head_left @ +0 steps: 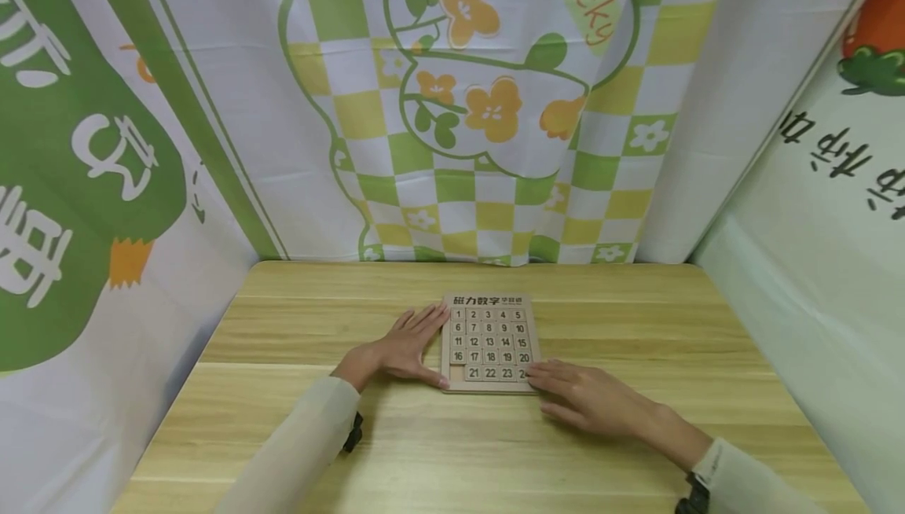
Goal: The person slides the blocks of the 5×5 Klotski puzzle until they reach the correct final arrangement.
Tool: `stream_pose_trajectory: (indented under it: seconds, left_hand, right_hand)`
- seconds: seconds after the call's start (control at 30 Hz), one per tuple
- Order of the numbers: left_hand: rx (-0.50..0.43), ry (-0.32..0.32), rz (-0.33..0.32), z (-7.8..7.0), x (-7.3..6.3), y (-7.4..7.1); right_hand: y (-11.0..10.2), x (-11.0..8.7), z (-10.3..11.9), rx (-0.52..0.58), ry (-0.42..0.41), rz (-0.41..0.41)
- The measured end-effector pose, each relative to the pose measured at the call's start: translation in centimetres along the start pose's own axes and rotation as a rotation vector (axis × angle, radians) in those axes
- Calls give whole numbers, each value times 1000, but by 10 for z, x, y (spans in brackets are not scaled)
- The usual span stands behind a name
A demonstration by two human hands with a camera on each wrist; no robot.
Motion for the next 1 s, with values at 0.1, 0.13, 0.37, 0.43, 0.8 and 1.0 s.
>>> stream_pose_trajectory:
  seconds: [0.1,0.13,0.37,0.43,0.8,1.0]
  left_hand:
    - [3,-3,6,-3,-2,-3]
    - [2,-3,6,-4,-2,-3]
    - [10,8,-5,0,3,2]
    - [8,9,-6,1,4,4]
    - [-33,20,-6,-5,-2,-5]
    - [-120,55,-39,-11,-8,-16]
  right_hand:
    - [1,3,1,4,-6,-2]
    - [1,4,2,7,-8,-3]
    - [6,14,7,34,-22,-8]
    - [7,15,9,39,-19,-3]
    - [9,17,8,70,11,19]
    - [7,19,6,45,-5,4]
Point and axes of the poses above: each hand's wrist, its own x-axis towards the middle knuckle, its own y-axis out of the palm, z = x × y, the point moved 5 cm from there along x, towards the middle knuckle, and after that the axes turned 7 degrees about -y, right-handed, at the moved point
